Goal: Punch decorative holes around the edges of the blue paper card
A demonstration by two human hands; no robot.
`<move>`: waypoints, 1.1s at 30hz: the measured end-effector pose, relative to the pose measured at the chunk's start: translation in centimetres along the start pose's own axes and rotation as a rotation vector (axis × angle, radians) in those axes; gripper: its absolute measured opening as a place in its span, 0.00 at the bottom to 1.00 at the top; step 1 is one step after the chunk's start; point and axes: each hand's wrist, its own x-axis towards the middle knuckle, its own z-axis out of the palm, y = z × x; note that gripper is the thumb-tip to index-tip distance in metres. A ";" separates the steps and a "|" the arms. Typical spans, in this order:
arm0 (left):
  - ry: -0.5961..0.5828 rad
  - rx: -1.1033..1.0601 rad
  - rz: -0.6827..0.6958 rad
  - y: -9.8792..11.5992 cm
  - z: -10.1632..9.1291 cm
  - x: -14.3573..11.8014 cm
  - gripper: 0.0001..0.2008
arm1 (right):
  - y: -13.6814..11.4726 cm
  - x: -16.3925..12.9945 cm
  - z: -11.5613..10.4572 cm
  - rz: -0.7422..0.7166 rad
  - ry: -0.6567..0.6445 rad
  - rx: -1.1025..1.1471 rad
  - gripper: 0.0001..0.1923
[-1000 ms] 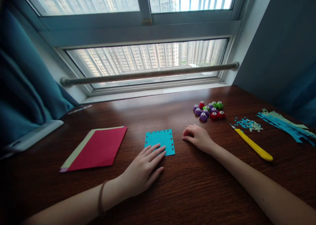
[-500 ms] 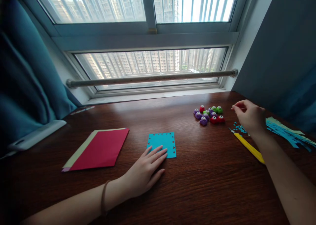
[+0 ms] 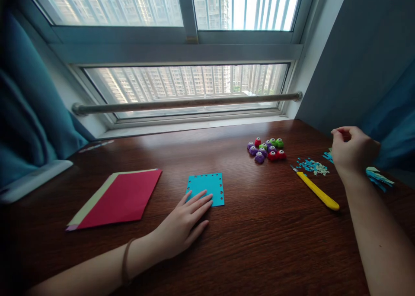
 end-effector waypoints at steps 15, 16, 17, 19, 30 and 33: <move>0.068 0.044 0.022 0.0 0.0 0.0 0.20 | 0.2 0.2 -0.1 -0.066 0.055 0.077 0.10; 0.086 0.065 0.017 0.1 0.0 -0.1 0.21 | -0.3 0.1 -0.2 -0.079 0.063 0.104 0.10; 0.112 0.088 0.012 0.2 0.1 -0.2 0.21 | -1.1 -0.1 -0.4 -0.083 0.066 0.132 0.10; 0.176 0.140 0.024 0.5 0.1 -0.4 0.22 | -3.7 -1.3 -1.0 -0.071 0.040 0.212 0.10; 0.187 0.104 0.194 1.0 -0.2 -0.1 0.17 | -19.3 -18.6 -8.8 -0.962 -1.025 0.920 0.19; 0.146 0.041 0.209 0.9 -0.2 0.0 0.18 | -19.1 -19.6 -9.4 -1.022 -1.010 0.823 0.21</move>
